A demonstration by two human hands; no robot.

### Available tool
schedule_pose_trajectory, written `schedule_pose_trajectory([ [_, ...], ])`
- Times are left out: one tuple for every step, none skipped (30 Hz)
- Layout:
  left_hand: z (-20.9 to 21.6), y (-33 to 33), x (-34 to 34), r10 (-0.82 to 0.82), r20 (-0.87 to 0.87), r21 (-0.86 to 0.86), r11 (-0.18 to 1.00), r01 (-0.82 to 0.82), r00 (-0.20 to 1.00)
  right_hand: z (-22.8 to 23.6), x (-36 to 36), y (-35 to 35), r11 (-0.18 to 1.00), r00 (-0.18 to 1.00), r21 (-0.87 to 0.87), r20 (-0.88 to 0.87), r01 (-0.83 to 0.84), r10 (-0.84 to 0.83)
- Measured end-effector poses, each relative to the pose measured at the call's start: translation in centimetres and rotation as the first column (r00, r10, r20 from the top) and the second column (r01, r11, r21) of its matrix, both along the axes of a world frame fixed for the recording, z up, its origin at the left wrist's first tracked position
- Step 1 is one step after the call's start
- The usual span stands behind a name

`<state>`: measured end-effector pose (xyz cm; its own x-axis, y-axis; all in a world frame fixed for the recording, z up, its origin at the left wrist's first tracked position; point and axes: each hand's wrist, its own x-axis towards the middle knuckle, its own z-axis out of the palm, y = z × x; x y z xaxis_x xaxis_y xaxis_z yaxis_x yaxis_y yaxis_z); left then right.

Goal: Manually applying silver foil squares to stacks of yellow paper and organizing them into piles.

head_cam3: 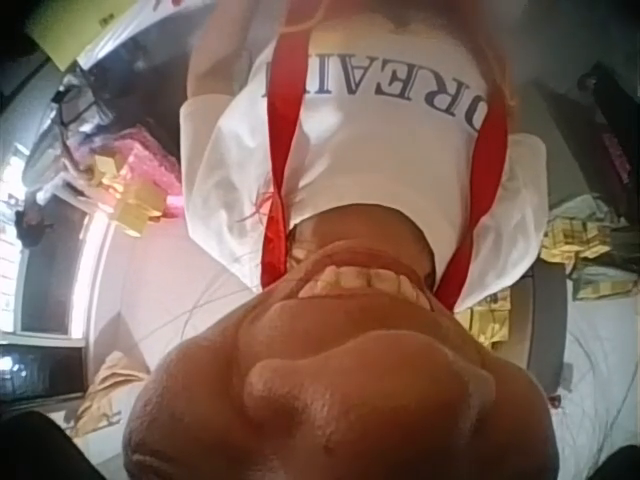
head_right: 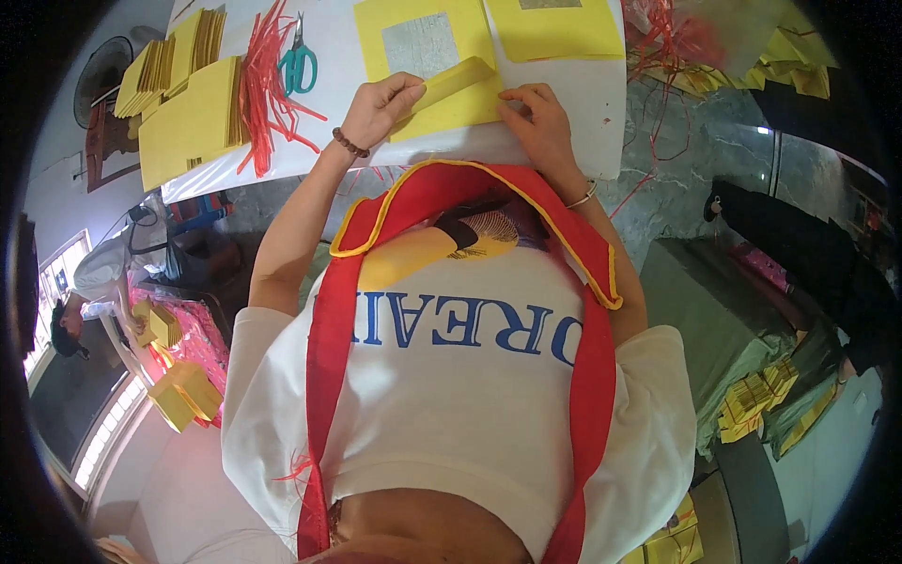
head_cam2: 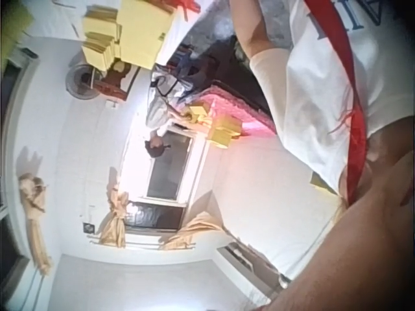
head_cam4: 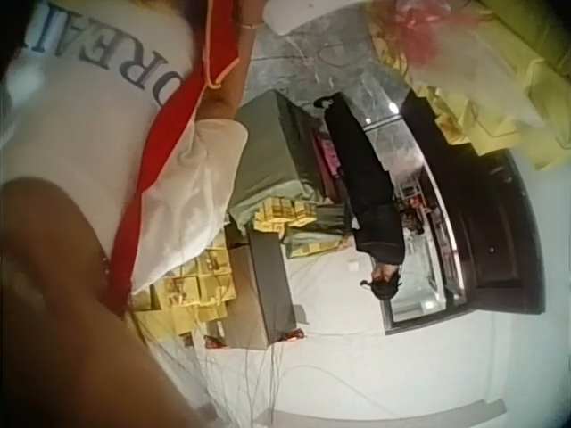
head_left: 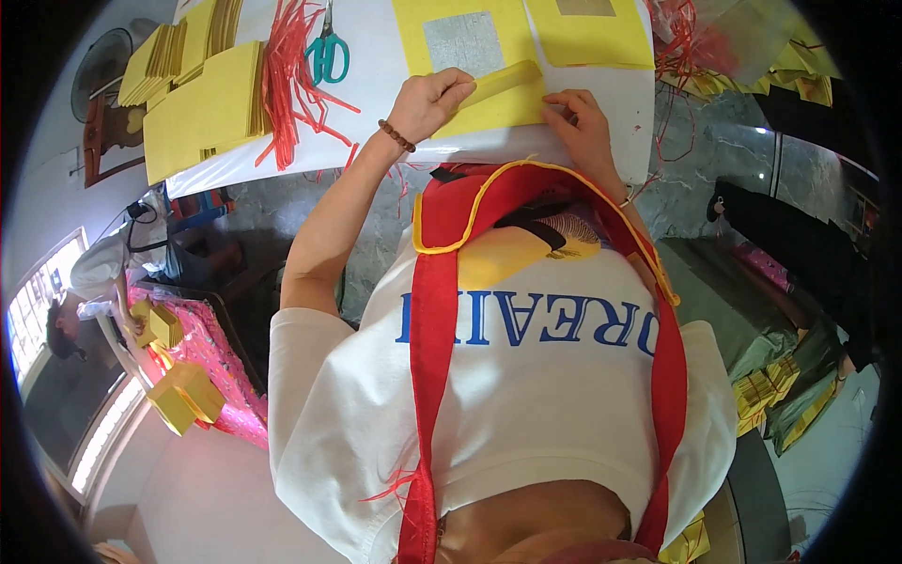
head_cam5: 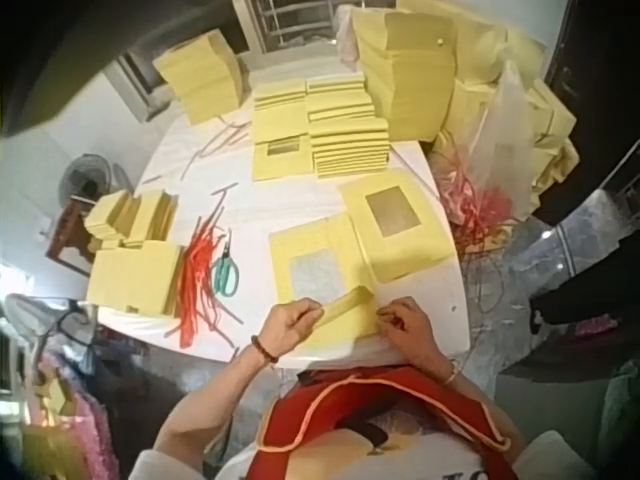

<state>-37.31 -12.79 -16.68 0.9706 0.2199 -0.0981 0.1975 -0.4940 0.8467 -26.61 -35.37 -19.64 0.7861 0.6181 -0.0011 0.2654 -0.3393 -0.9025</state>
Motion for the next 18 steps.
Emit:
schedule_pose_trajectory([
  [0.1,0.1,0.1,0.004,-0.021,-0.014,1.0,-0.005,1.0,0.0,0.1,0.1,1.0,1.0,0.001,-0.024,-0.02,0.02],
  [0.3,0.1,0.1,0.002,-0.022,-0.015,1.0,-0.003,1.0,-0.1,0.1,0.1,1.0,1.0,0.0,-0.025,-0.018,0.018],
  [0.4,0.1,0.1,-0.012,-0.028,-0.015,1.0,0.012,1.0,-0.3,0.1,0.2,1.0,1.0,0.004,-0.028,-0.007,0.007],
  [0.5,0.1,0.1,-0.027,-0.035,-0.016,1.0,0.026,0.999,-0.4,0.1,0.2,1.0,1.0,0.008,-0.03,0.003,-0.003],
  [0.4,0.2,0.1,-0.028,-0.036,-0.016,0.999,0.027,0.999,-0.5,0.1,0.2,1.0,1.0,0.007,-0.031,0.005,-0.005],
  [0.2,0.2,0.1,-0.026,-0.036,-0.025,0.999,0.025,0.999,-0.5,0.2,0.2,1.0,0.999,0.012,-0.049,0.005,-0.004],
  [0.1,0.3,0.1,-0.023,-0.037,-0.034,0.999,0.022,0.999,-0.5,0.2,0.2,1.0,0.998,0.016,-0.067,0.005,-0.003],
  [0.0,0.3,0.0,-0.022,-0.037,-0.034,0.999,0.021,0.999,-0.5,0.2,0.3,1.0,0.998,0.016,-0.068,0.003,-0.002],
  [-0.1,0.3,0.0,-0.022,-0.036,-0.063,0.998,0.019,0.999,-0.1,0.2,0.4,1.0,0.996,0.003,-0.086,0.01,-0.01],
  [-0.1,0.3,0.0,-0.021,-0.035,-0.093,0.996,0.017,0.999,0.0,0.1,0.4,1.0,0.994,-0.011,-0.105,0.016,-0.017],
  [-0.1,0.3,-0.1,-0.02,-0.035,-0.093,0.995,0.017,0.999,-0.1,0.2,0.4,1.0,0.994,-0.011,-0.105,0.015,-0.016],
  [0.0,0.3,-0.1,-0.043,-0.035,-0.103,0.994,0.04,0.998,-0.3,0.3,0.4,1.0,0.995,-0.009,-0.103,0.001,-0.002],
  [0.0,0.3,-0.1,-0.067,-0.035,-0.113,0.992,0.062,0.997,-0.6,0.4,0.4,1.0,0.995,-0.007,-0.1,-0.014,0.013],
  [0.1,0.3,0.0,-0.068,-0.035,-0.113,0.992,0.063,0.997,-0.8,0.4,0.5,1.0,0.995,-0.007,-0.1,-0.013,0.012],
  [0.3,0.3,0.0,-0.07,-0.054,-0.127,0.99,0.062,0.996,-1.0,0.4,0.6,1.0,0.989,0.012,-0.151,0.01,-0.008],
  [0.3,0.3,0.0,-0.072,-0.073,-0.141,0.988,0.061,0.995,-1.0,0.4,0.7,0.999,0.979,0.031,-0.202,0.035,-0.028],
  [0.2,0.3,0.0,-0.072,-0.073,-0.142,0.988,0.061,0.995,-1.0,0.4,0.8,0.999,0.979,0.03,-0.202,0.035,-0.028],
  [-0.1,0.3,-0.1,-0.06,-0.06,-0.165,0.985,0.05,0.996,-0.6,0.4,1.0,0.997,0.961,0.035,-0.273,0.064,-0.052],
])
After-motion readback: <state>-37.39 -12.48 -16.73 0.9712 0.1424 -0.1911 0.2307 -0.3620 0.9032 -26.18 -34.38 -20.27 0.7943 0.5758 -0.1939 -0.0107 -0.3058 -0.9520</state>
